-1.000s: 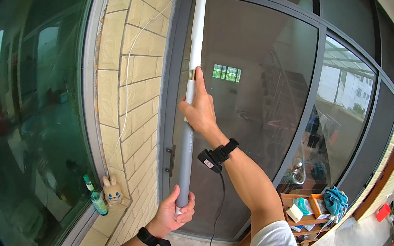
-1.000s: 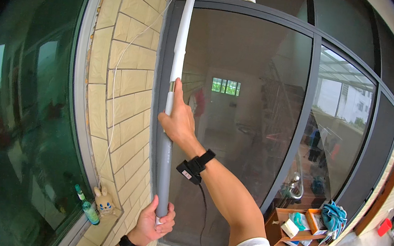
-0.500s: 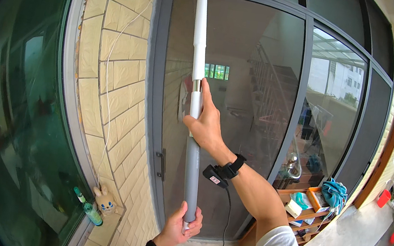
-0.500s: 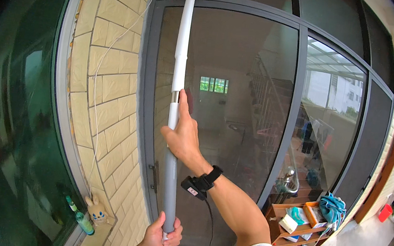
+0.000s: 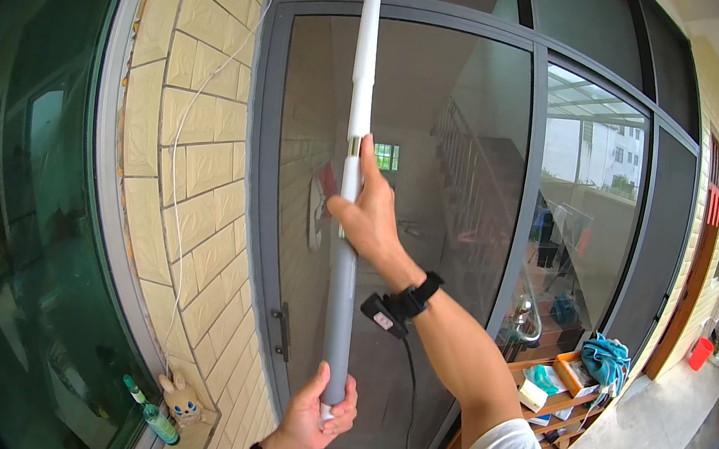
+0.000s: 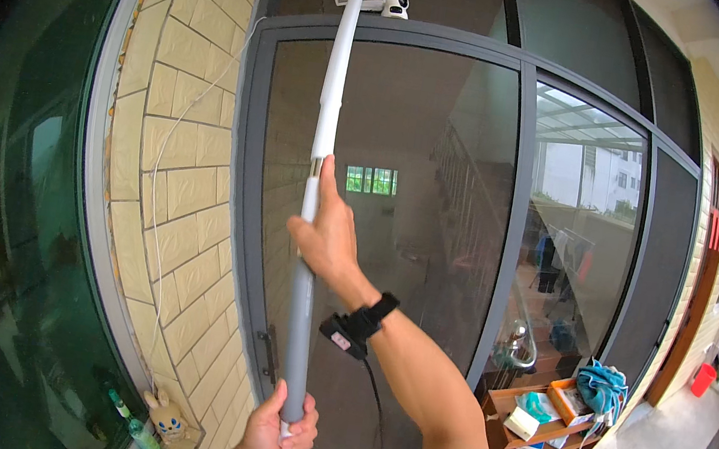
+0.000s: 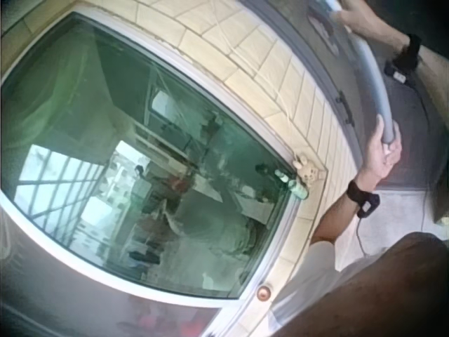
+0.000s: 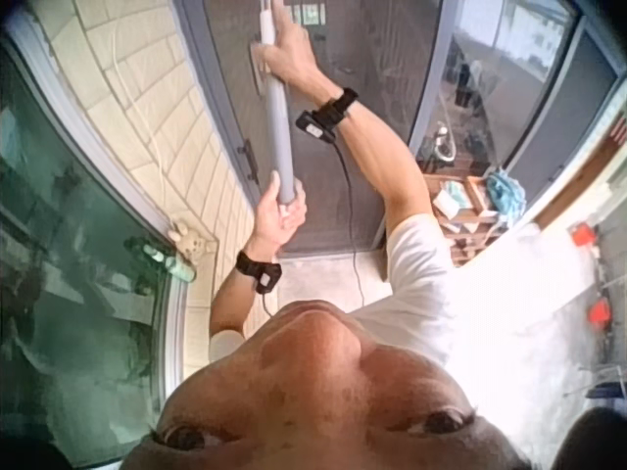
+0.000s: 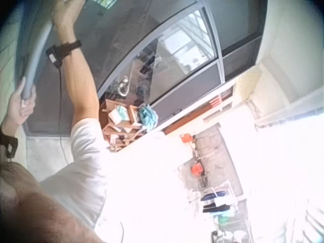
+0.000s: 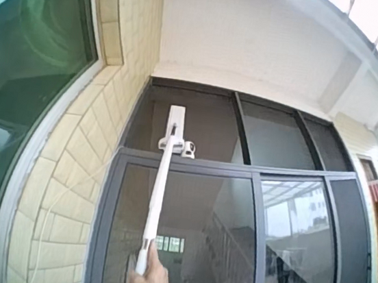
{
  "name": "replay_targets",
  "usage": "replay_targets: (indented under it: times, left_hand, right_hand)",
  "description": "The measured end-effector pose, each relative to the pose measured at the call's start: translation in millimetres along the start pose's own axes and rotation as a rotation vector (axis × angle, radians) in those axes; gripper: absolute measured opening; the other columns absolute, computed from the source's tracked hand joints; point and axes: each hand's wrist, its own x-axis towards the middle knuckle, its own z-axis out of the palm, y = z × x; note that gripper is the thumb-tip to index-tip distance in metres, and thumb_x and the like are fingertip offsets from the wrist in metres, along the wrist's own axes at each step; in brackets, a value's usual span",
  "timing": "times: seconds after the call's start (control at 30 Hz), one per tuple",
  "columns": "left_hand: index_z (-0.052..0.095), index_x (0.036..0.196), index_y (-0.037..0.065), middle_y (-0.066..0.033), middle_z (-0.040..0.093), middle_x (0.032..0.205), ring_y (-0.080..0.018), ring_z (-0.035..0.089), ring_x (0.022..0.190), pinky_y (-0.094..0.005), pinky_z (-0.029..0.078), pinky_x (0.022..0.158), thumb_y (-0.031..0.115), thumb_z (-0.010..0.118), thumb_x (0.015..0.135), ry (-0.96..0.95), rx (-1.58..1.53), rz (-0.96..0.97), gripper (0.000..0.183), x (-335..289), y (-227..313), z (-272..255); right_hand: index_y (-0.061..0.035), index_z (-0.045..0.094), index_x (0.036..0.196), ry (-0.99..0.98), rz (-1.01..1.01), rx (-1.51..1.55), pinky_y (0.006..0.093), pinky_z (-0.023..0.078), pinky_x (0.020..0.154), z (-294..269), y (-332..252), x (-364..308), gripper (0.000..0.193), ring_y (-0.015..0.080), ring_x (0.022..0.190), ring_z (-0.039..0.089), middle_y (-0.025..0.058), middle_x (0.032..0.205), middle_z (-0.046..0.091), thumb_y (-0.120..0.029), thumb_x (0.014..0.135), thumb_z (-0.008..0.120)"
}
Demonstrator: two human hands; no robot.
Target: Using a long-handled squeegee mop to clean glass doors and windows.
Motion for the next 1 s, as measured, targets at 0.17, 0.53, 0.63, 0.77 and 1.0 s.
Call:
replay_targets:
  times: [0.17,0.53,0.63,0.77,1.0]
  left_hand:
    - [0.057,0.1,0.01,-0.0011,0.045,0.064,-0.0091,0.034,0.042,-0.0237,0.028,0.039,0.06,0.036,0.102,-0.02,0.049,0.034,0.054,29,66,44]
    - [0.059,0.103,0.013,0.0037,0.043,0.062,-0.0066,0.034,0.042,-0.0207,0.026,0.037,0.059,0.047,0.1,-0.088,0.276,0.082,0.048,86,147,181]
    - [0.059,0.102,0.013,0.004,0.043,0.062,-0.0061,0.034,0.042,-0.0206,0.026,0.036,0.059,0.047,0.099,-0.082,0.33,0.096,0.048,98,141,198]
    - [0.056,0.101,0.014,0.0052,0.04,0.06,-0.0043,0.032,0.041,-0.0198,0.022,0.035,0.06,0.047,0.1,-0.036,0.374,0.119,0.047,104,128,207]
    - [0.056,0.099,0.013,0.0048,0.04,0.059,-0.0041,0.031,0.04,-0.0193,0.021,0.034,0.059,0.047,0.1,-0.093,0.387,0.036,0.047,129,122,206]
  right_hand:
    - [0.002,0.017,0.156,0.044,-0.054,-0.095,0.0395,0.053,0.077,-5,-18,83,0.094,0.0321,0.083,0.068,0.0245,0.091,0.064,-0.01,0.074,0.063]
    - [0.004,0.051,0.138,0.128,0.021,-0.146,0.0368,0.058,0.054,-82,-86,214,0.078,0.0266,0.075,0.072,0.0186,0.09,0.07,-0.014,0.065,0.074]
    - [0.0013,0.056,0.132,0.114,-0.014,-0.141,0.0382,0.061,0.062,-97,-81,230,0.072,0.0262,0.081,0.072,0.0188,0.096,0.07,-0.013,0.064,0.079]
    - [0.0019,0.063,0.116,0.182,0.016,-0.081,0.0399,0.061,0.068,-106,-84,215,0.056,0.0309,0.087,0.072,0.0199,0.098,0.07,-0.007,0.063,0.077]
    - [0.0031,0.063,0.111,0.286,0.04,-0.085,0.0399,0.059,0.073,-151,-67,202,0.05,0.0331,0.09,0.071,0.021,0.1,0.069,-0.005,0.063,0.075]
